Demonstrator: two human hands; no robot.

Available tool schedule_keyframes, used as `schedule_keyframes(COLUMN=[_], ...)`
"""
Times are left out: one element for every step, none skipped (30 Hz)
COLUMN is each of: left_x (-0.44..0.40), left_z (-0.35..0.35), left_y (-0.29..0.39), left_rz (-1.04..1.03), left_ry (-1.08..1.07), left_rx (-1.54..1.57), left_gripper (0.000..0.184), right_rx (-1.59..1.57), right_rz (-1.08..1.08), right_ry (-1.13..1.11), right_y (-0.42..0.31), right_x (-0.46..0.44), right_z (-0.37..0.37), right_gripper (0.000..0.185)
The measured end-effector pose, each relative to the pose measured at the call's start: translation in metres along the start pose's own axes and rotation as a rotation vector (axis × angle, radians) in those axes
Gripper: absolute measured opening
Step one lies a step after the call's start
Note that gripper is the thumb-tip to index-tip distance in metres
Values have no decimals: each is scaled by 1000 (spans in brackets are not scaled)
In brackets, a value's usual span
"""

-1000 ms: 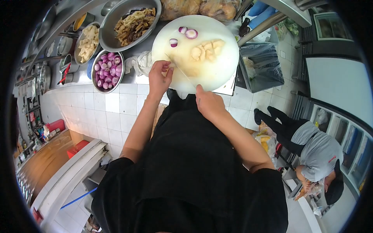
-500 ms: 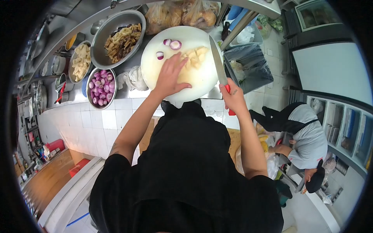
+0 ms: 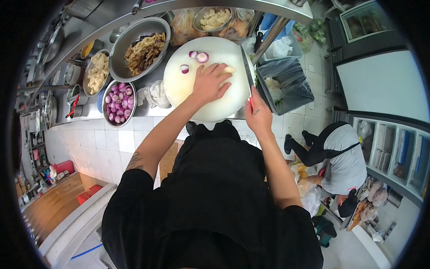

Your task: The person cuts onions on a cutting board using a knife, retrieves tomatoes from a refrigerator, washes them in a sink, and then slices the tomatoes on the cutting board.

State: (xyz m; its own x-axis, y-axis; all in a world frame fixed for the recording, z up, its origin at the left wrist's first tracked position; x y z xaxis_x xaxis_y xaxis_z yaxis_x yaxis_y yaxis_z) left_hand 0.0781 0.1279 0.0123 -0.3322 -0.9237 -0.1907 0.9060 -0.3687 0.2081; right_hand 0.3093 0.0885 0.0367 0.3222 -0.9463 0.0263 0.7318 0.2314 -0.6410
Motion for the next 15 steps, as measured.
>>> schedule_keyframes(left_x=[6,11,15,17,19,22,23,25,28,29,31,32,34,35,37], left_z=[4,8,9,9,9,9,10,10,11,11,11,10,10,10,10], left_y=[-2,-4,-7,-8,-9,-9,-9,-9,-9,-9,-10,-12,-13,-14,-15], left_rz=[-20,-20,-33,-46,-47,-61,-76,-78,-72,-66,-69,-73,-78,-79,-83], left_ry=[1,3,-17,-36,-30,2,35,44,38,35,42,28,13,-4,2], left_rx=[11,6,38,70,66,80,92,87,107,125,121,131,142,130,127], left_gripper=[31,31,31,31,31,29,28,28,29,29,29,30,30,30,30], right_rx=[-1,41,83,107,108,144,180,172,173,193,213,243,245,269,293], right_rz=[3,-27,-55,-40,-35,-43,-51,-77,-71,-72,-73,-33,-29,-36,-45], right_ry=[3,-16,-34,-13,-9,-20,-29,-46,-39,-49,-60,-22,-16,-40,-65], right_y=[-1,-2,-4,-5,-7,-10,-13,-15,-16,-18,-19,-20,-20,-20,-21], right_x=[-4,-8,-11,-13,-15,-17,-19,-21,-22,-25,-28,-31,-33,-34,-34], right_z=[-5,-10,-15,-21,-24,-26,-28,-30,-31,-32,-33,-34,-33,-33,-31], right_gripper=[56,57,59,62,62,63,64,60,60,61,63,65,65,65,65])
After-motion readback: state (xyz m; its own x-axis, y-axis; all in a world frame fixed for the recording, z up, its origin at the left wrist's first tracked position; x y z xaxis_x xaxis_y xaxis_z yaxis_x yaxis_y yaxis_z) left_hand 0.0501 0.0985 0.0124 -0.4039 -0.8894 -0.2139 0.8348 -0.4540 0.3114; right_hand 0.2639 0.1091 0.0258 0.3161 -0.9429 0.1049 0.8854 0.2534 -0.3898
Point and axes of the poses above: each hand's wrist, its own x-axis away from the middle knuckle, its own z-axis out of the back of the hand, y = z × x, the point moved 2 cm from there along -x, towards the middle knuckle, and after that the axes turned 11 degrees about -y, right-handed, at the moved point
